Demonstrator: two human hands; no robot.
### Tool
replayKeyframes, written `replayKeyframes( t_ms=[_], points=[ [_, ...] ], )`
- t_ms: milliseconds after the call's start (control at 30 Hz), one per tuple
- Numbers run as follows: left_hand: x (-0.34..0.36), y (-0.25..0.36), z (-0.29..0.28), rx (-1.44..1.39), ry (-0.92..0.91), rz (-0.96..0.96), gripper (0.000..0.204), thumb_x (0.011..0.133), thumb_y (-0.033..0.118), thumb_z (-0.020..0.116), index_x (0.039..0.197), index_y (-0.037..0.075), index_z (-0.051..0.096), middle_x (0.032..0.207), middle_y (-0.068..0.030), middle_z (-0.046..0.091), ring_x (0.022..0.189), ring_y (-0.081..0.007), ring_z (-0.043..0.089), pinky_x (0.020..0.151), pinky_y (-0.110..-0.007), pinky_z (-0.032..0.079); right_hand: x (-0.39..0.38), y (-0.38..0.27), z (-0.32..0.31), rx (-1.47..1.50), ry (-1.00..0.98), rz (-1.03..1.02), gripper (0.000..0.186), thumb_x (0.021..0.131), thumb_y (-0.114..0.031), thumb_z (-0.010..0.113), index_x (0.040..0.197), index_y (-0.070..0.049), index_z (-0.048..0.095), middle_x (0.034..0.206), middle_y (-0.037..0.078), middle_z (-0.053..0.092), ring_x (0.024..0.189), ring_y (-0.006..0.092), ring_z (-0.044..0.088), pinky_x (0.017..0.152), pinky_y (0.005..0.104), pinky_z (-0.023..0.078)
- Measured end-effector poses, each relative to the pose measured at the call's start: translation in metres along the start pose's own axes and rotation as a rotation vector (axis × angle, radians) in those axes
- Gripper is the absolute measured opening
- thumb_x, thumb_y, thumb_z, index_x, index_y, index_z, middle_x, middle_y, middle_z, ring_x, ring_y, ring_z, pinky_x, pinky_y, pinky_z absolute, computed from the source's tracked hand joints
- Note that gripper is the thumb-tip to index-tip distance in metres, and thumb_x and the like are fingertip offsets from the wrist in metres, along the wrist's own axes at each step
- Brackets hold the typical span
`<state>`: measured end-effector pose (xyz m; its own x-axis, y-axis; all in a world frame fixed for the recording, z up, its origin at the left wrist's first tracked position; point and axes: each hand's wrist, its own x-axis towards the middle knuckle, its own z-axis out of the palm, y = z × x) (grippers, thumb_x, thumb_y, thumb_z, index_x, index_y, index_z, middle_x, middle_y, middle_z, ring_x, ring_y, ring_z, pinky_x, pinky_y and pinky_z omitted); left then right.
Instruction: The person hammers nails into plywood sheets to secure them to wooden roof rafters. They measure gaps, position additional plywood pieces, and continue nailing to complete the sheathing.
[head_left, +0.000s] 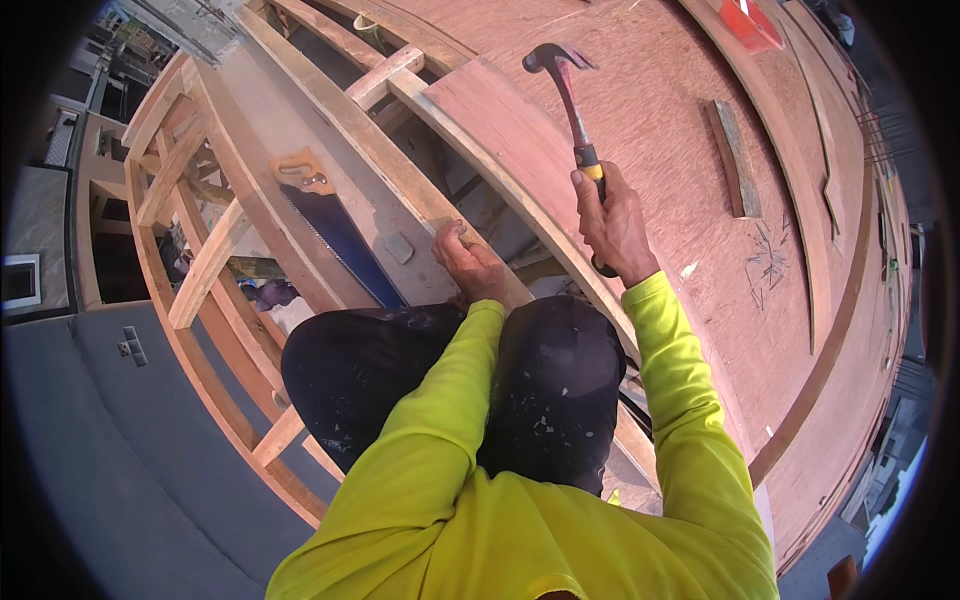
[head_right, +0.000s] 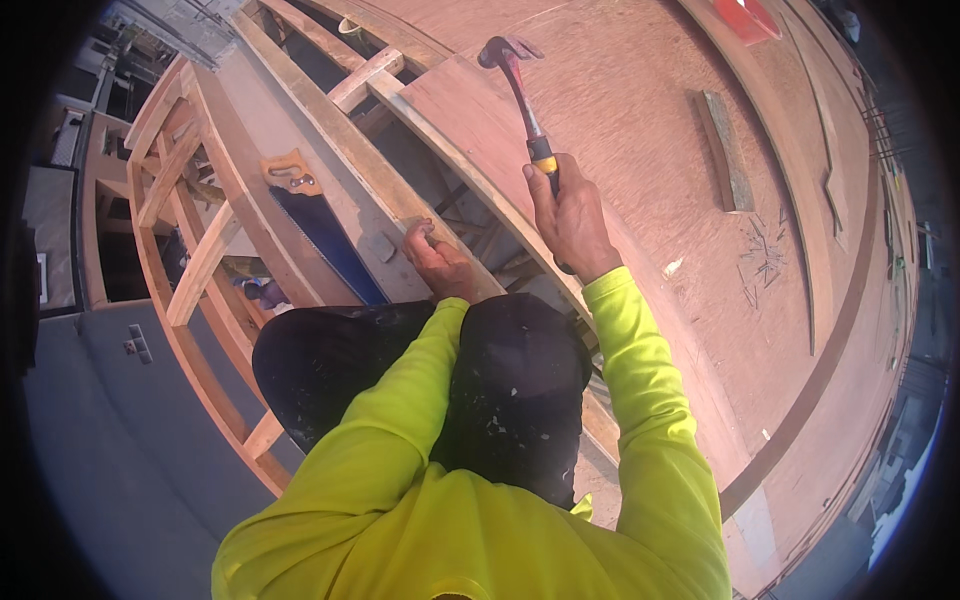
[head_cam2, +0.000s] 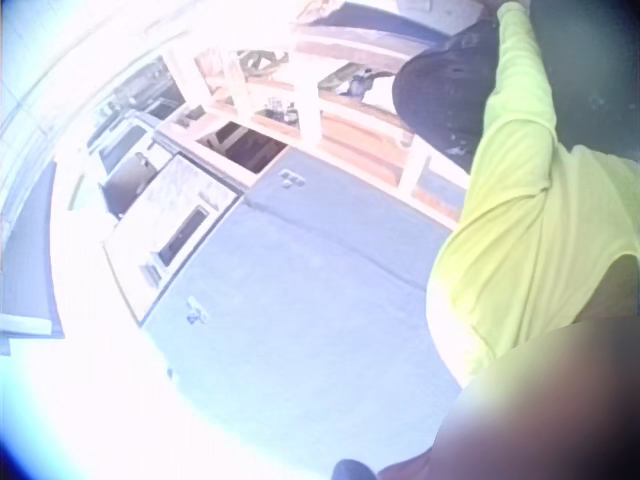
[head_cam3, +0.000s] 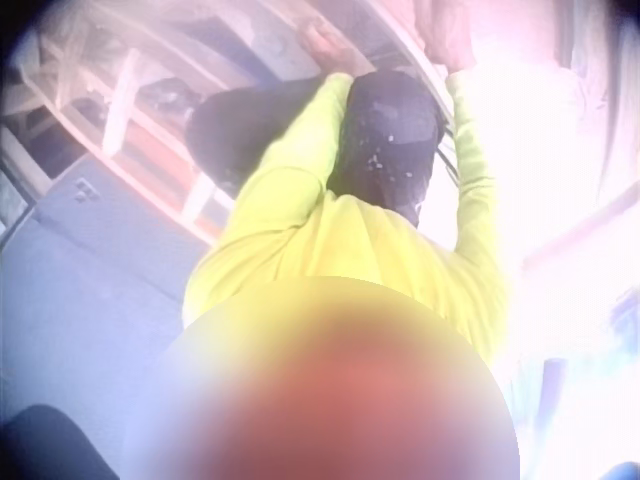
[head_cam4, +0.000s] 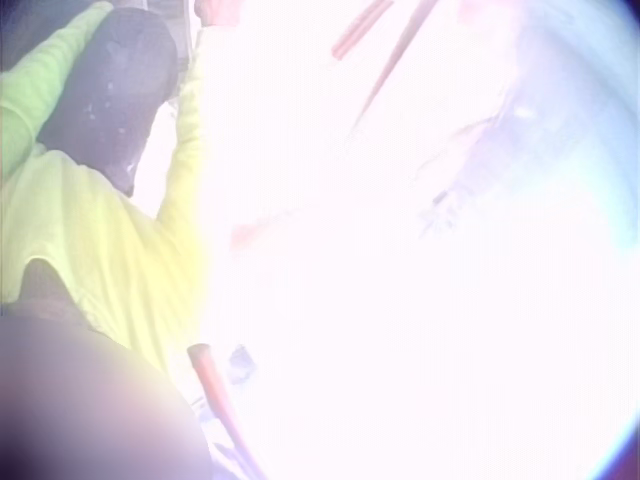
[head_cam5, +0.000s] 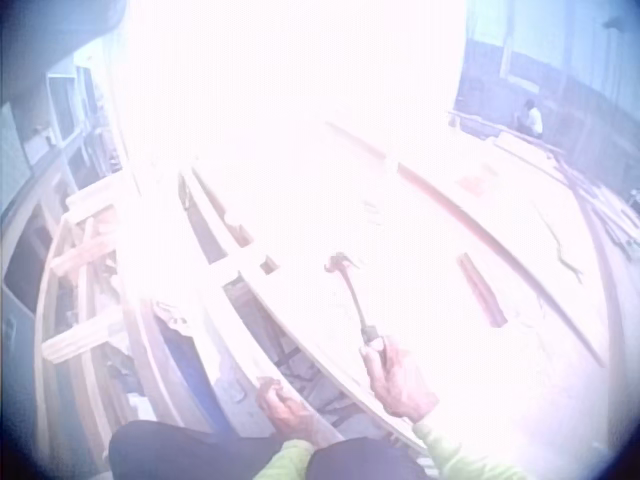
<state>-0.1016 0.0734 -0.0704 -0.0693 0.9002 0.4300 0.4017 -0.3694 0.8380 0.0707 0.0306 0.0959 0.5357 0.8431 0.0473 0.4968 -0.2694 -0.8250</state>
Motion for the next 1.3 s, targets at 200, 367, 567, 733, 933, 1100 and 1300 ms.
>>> replayKeyframes(
  t_ms=[200,367,567,733,933,1100,1300],
  points=[
    [0.001,0.01,0.01,-0.043,0.009,-0.017,0.035,0.077,-0.001,0.041,0.111,-0.002,0.051,0.115,-0.0228,0.055,0.111,-0.0419,0.05,0.102,-0.053,0.037,0.003,-0.001,0.019,0.638,0.194,-0.443,0.027,0.101,-0.023,0.058,0.113,-0.002,0.047,0.078,0.008,0.059,0.062,0.0162,0.058,0.059,0.0284,0.05],
    [0.022,0.0,0.01,-0.014,0.087,0.048,0.036,0.077,-0.003,0.041,0.112,-0.002,0.05,0.114,-0.0228,0.055,0.11,-0.0423,0.051,0.101,-0.053,0.038,0.016,0.01,0.018,-0.467,-0.396,-0.078,0.04,0.099,-0.036,0.057,0.111,0.002,0.054,0.081,0.028,0.065,0.081,0.0461,0.065,0.074,0.0524,0.05],
    [0.012,-0.003,0.005,-0.013,0.061,0.039,0.037,0.075,-0.004,0.041,0.111,-0.002,0.049,0.114,-0.0227,0.055,0.11,-0.043,0.051,0.1,-0.053,0.038,0.012,-0.051,0.024,0.423,0.212,-0.526,0.024,0.097,-0.014,0.063,0.111,-0.001,0.048,0.073,0.016,0.061,0.063,0.0282,0.062,0.059,0.0345,0.048],
    [0.003,0.002,0.004,0.012,0.034,0.013,0.039,0.075,-0.004,0.04,0.112,-0.003,0.05,0.114,-0.023,0.055,0.112,-0.0425,0.051,0.102,-0.052,0.038,-0.007,0.074,-0.002,-0.484,-0.414,0.034,0.038,0.1,-0.034,0.054,0.108,0.003,0.05,0.081,0.03,0.065,0.075,0.0453,0.065,0.069,0.053,0.05],
    [0.01,0.01,0.009,0.102,-0.037,0.065,0.034,0.077,-0.003,0.043,0.11,-0.005,0.053,0.114,-0.0238,0.057,0.11,-0.0429,0.052,0.1,-0.052,0.038,-0.111,0.099,-0.063,-0.33,0.035,0.139,0.035,0.094,-0.033,0.064,0.111,-0.004,0.055,0.084,0.023,0.066,0.077,0.043,0.066,0.068,0.0516,0.05],
    [0.009,0.009,0.006,0.214,-0.049,0.029,0.03,0.084,0.006,0.045,0.11,-0.006,0.054,0.115,-0.0255,0.057,0.111,-0.0428,0.052,0.101,-0.052,0.038,-0.172,0.165,-0.123,-0.591,0.152,0.197,0.035,0.089,-0.03,0.069,0.111,-0.004,0.059,0.092,0.018,0.065,0.084,0.0378,0.066,0.073,0.0469,0.052],
    [0.006,0.018,0.01,0.247,-0.072,0.039,0.035,0.089,0.013,0.044,0.116,-0.007,0.054,0.117,-0.0256,0.056,0.115,-0.0411,0.051,0.102,-0.05,0.039,-0.175,0.226,-0.194,-0.325,0.524,0.193,0.021,0.093,-0.02,0.063,0.105,-0.004,0.07,0.094,0.017,0.066,0.089,0.0359,0.066,0.077,0.0439,0.053]
  ],
)
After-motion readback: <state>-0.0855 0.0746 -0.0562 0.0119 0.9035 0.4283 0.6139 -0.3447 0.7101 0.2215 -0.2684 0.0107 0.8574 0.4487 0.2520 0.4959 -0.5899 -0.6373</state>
